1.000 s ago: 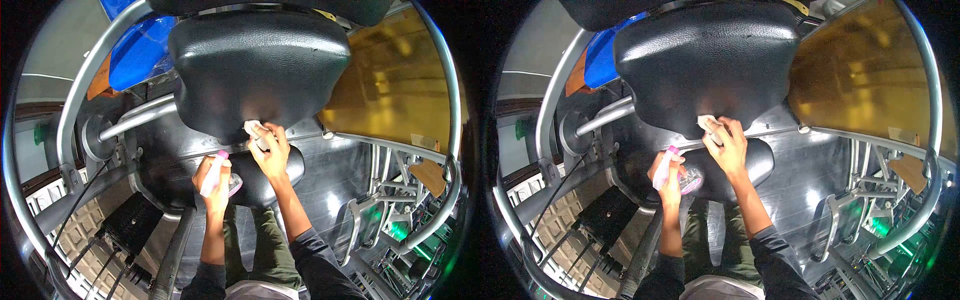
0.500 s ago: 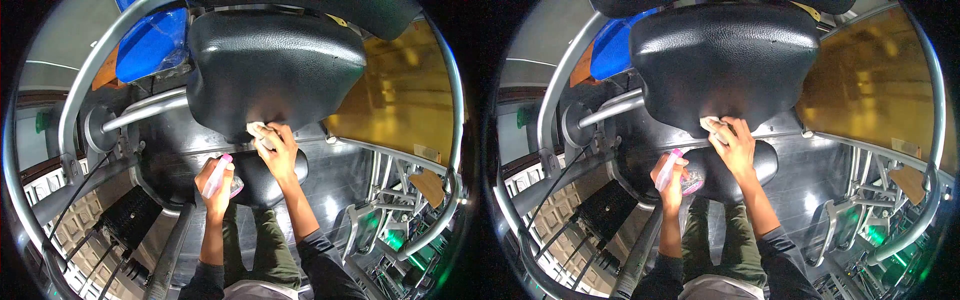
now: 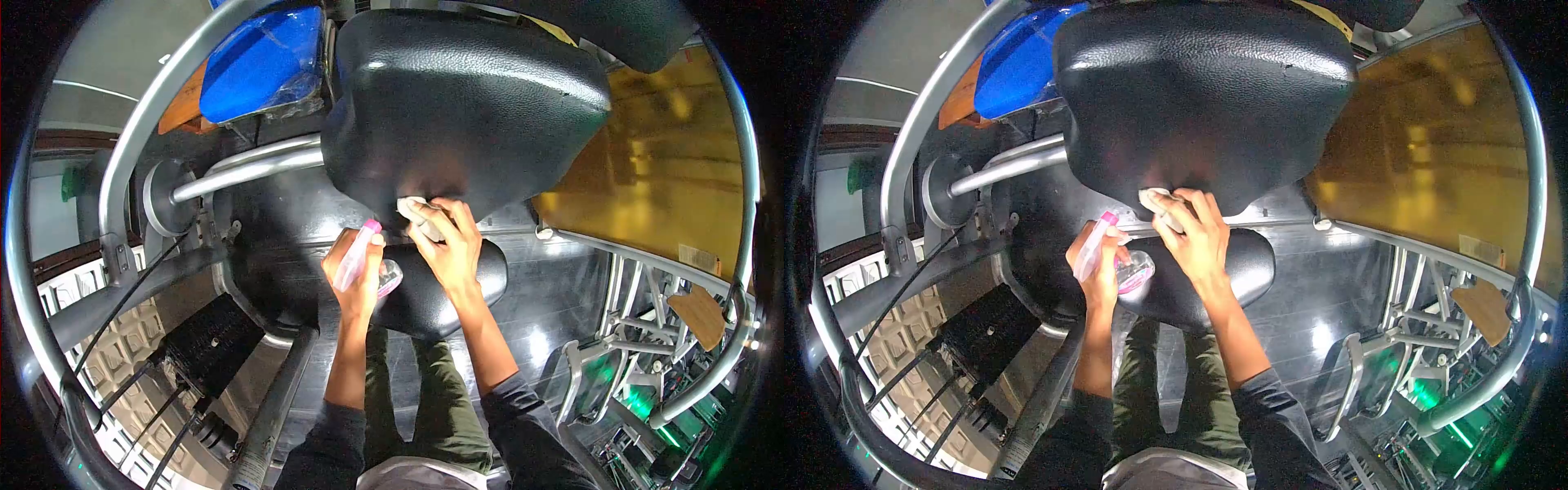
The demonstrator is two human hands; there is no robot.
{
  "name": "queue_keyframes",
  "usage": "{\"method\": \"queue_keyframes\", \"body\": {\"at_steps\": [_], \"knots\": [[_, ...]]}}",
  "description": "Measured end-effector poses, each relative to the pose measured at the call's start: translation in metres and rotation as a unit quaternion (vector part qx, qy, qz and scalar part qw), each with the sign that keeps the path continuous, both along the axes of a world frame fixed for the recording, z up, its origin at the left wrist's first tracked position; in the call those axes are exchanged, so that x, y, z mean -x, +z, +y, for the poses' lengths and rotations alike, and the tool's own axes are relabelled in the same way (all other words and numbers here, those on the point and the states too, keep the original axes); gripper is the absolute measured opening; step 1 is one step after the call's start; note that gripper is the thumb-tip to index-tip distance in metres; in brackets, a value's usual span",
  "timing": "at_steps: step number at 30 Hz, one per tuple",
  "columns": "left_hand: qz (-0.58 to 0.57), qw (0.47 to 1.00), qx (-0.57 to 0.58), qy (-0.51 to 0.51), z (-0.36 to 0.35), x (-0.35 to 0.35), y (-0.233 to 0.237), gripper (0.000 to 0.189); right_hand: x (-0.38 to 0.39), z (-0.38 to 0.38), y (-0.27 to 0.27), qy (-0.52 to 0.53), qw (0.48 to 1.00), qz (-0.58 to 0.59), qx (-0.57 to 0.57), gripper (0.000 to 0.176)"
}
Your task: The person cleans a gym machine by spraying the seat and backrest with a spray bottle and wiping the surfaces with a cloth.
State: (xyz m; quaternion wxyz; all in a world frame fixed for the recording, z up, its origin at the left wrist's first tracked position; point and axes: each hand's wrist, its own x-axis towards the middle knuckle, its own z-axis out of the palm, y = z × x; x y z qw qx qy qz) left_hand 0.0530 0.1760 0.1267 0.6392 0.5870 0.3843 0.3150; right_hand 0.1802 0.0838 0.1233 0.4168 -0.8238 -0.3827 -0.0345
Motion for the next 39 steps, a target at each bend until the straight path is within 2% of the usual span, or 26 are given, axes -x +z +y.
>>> {"method": "queue_keyframes", "body": {"at_steps": [2,5,8,9,11,13,15,17,19,21,22,24,26,27,30,35,38,39], "knots": [[-0.004,0.999,-0.034,-0.025,0.009,0.000,-0.007,0.017,-0.002,-0.007,-0.002,-0.003,1.000,0.011,0.026,0.038],[-0.043,0.990,-0.100,-0.090,0.025,0.000,-0.016,0.019,-0.006,-0.002,0.013,-0.055,0.998,0.024,-0.035,0.038],[-0.057,0.990,-0.074,-0.101,0.039,0.006,-0.030,0.019,-0.006,0.014,0.032,-0.059,0.996,0.007,-0.068,0.042],[-0.098,0.989,-0.056,-0.098,0.047,0.008,-0.036,0.017,-0.005,0.019,0.033,-0.059,0.994,-0.003,-0.087,0.043],[-0.087,0.990,-0.048,-0.096,0.055,0.017,-0.043,0.018,0.001,0.023,0.018,-0.039,0.994,-0.010,-0.105,0.039],[-0.090,0.990,-0.048,-0.096,0.059,0.020,-0.042,0.015,0.006,0.019,0.005,0.009,0.999,-0.045,-0.026,0.035],[-0.093,0.990,-0.048,-0.097,0.061,0.023,-0.041,0.013,0.013,0.014,-0.004,0.055,0.997,-0.024,0.055,0.034],[-0.080,0.986,-0.032,-0.141,0.064,0.025,-0.042,0.014,0.013,0.011,-0.010,0.056,0.997,-0.008,0.045,0.036],[-0.066,0.985,-0.017,-0.157,0.068,0.026,-0.047,0.019,0.009,0.016,0.002,0.035,0.999,0.017,-0.014,0.038],[-0.112,0.975,0.090,-0.167,0.073,0.024,-0.058,0.028,0.009,0.024,0.015,-0.006,0.998,0.005,-0.068,0.044],[-0.118,0.974,0.125,-0.148,0.076,0.023,-0.063,0.036,0.009,0.031,0.022,-0.015,0.997,0.002,-0.079,0.043],[-0.139,0.972,0.133,-0.132,0.085,0.020,-0.069,0.037,0.012,0.037,0.026,-0.024,0.996,-0.003,-0.088,0.042],[-0.147,0.974,0.136,-0.109,0.092,0.021,-0.069,0.038,0.015,0.039,0.022,0.010,0.997,0.024,-0.079,0.040],[-0.148,0.974,0.136,-0.108,0.094,0.022,-0.066,0.038,0.016,0.040,0.019,0.042,0.998,0.003,-0.035,0.038],[-0.108,0.979,0.066,-0.161,0.097,0.031,-0.054,0.034,0.025,0.038,0.016,0.060,0.996,0.044,0.053,0.039],[-0.122,0.982,0.049,-0.133,0.083,0.045,-0.042,0.033,0.024,0.047,0.037,0.004,1.000,0.017,-0.017,0.044],[-0.129,0.984,0.086,-0.090,0.071,0.053,-0.040,0.036,0.023,0.053,0.043,-0.011,1.000,-0.002,-0.007,0.043],[-0.140,0.982,0.094,-0.082,0.066,0.055,-0.038,0.035,0.024,0.053,0.040,0.014,1.000,-0.020,0.019,0.044]]}}
